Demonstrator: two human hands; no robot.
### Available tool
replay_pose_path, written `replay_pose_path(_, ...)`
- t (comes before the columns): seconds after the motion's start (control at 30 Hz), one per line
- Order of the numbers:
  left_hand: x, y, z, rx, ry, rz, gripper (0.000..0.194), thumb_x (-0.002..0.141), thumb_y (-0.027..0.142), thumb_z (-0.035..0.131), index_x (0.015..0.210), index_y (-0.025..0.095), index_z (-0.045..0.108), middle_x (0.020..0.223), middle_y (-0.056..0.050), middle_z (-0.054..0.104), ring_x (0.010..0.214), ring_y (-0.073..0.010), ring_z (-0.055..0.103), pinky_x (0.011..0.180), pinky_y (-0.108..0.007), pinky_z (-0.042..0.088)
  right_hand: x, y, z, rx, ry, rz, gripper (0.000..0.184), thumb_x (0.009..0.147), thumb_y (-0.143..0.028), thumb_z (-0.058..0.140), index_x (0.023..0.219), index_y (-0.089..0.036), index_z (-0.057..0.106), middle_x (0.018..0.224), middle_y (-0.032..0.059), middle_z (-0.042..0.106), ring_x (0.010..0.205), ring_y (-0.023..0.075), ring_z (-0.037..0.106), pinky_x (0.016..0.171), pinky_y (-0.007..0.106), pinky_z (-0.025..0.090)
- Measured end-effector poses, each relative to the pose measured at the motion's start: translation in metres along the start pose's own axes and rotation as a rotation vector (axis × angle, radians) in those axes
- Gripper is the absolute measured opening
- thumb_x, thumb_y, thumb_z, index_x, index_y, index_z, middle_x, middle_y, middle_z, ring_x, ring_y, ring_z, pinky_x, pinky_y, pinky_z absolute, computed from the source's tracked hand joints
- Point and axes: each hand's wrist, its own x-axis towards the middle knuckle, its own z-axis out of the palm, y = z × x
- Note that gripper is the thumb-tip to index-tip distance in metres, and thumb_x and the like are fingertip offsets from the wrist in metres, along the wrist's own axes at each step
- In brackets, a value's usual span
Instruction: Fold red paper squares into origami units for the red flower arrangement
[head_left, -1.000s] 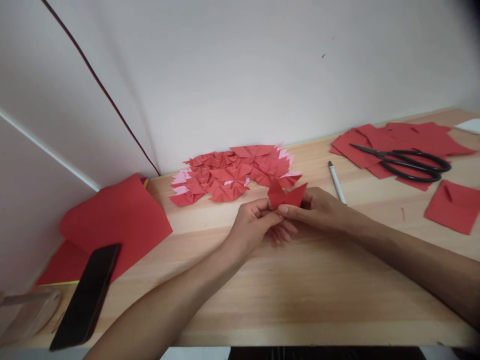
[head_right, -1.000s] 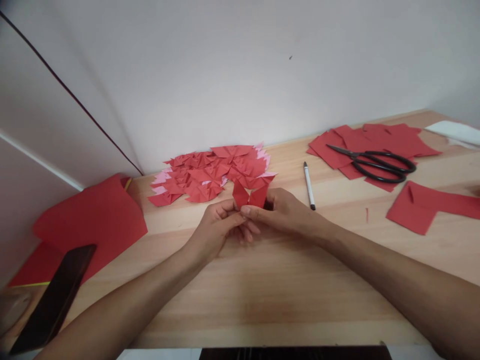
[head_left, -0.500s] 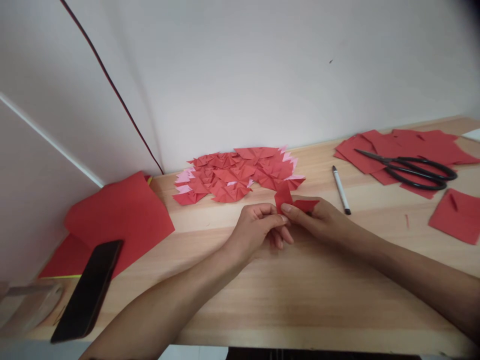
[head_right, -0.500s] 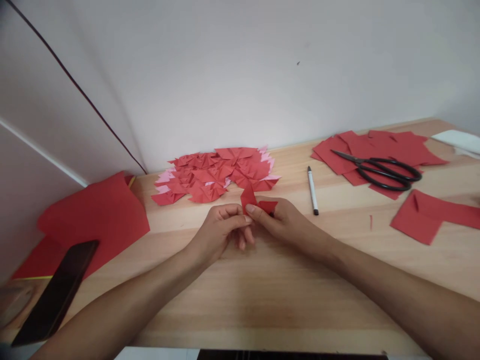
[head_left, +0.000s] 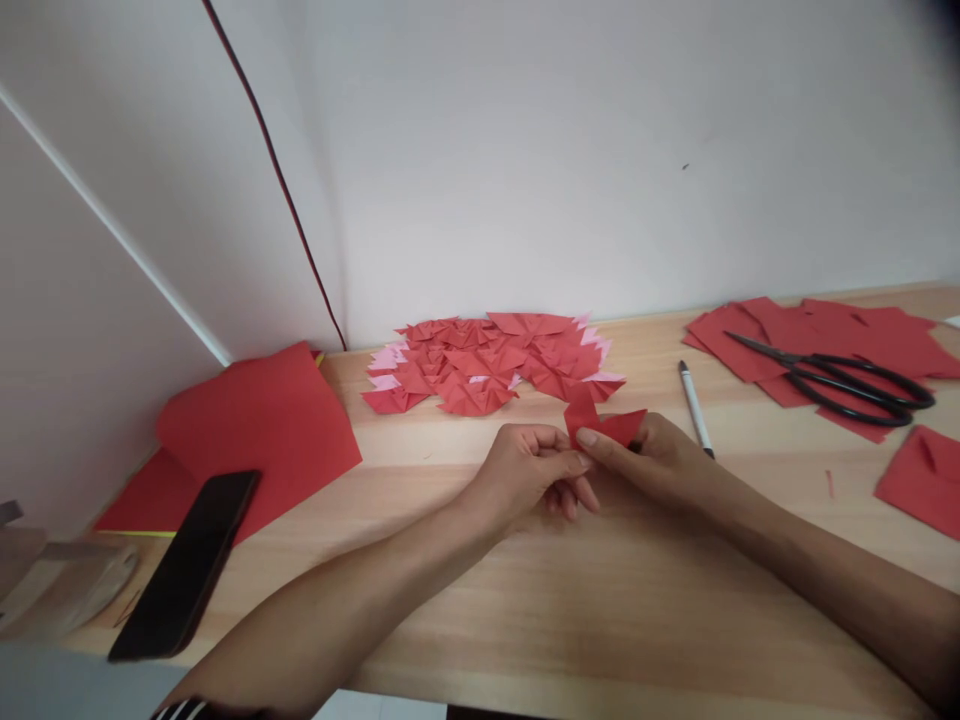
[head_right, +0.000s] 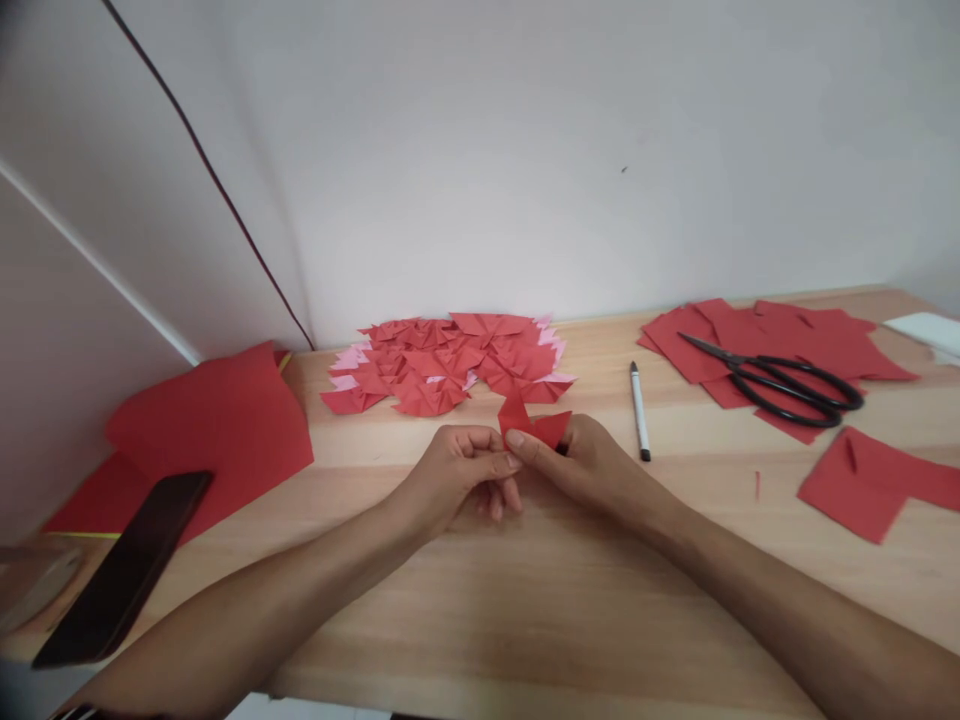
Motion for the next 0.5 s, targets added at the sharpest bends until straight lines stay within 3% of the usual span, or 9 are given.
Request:
replay_pose_path(0.33, 0.0008, -0.0003, -0.0016, -0.013, -0.019, -0.001, 0.028, 0.068, 0.036, 0.069, 0.063, 0.014, 0.053, 0.052, -0.002, 0.065, 0.035, -0.0070, 0.050, 0.038, -0.018, 0.032, 0.0019, -0.0002, 0.0038, -0.021, 0.088, -0.016, 0.046, 0.094, -0.053, 0.041, 0.061, -0.020, 0.045, 0.060, -0.0007, 0.047, 0.058, 0.0132, 0.041, 0.054, 0.027, 0.033)
replay_pose_path(0.5, 0.0008, -0.0013, -0.0006, -0.031, -0.008, -0.004, 0.026, 0.068, 0.034, 0.069, 0.064, 0.014, 0.054, 0.052, -0.003, 0.065, 0.035, -0.0076, 0.051, 0.037, -0.018, 0.030, 0.0029, 0.0013, 0.0031, -0.097, 0.121, 0.042, 0.051, 0.091, -0.058, 0.041, 0.057, -0.021, 0.034, 0.055, -0.0027, 0.033, 0.052, 0.0116, 0.032, 0.049, 0.027, 0.026)
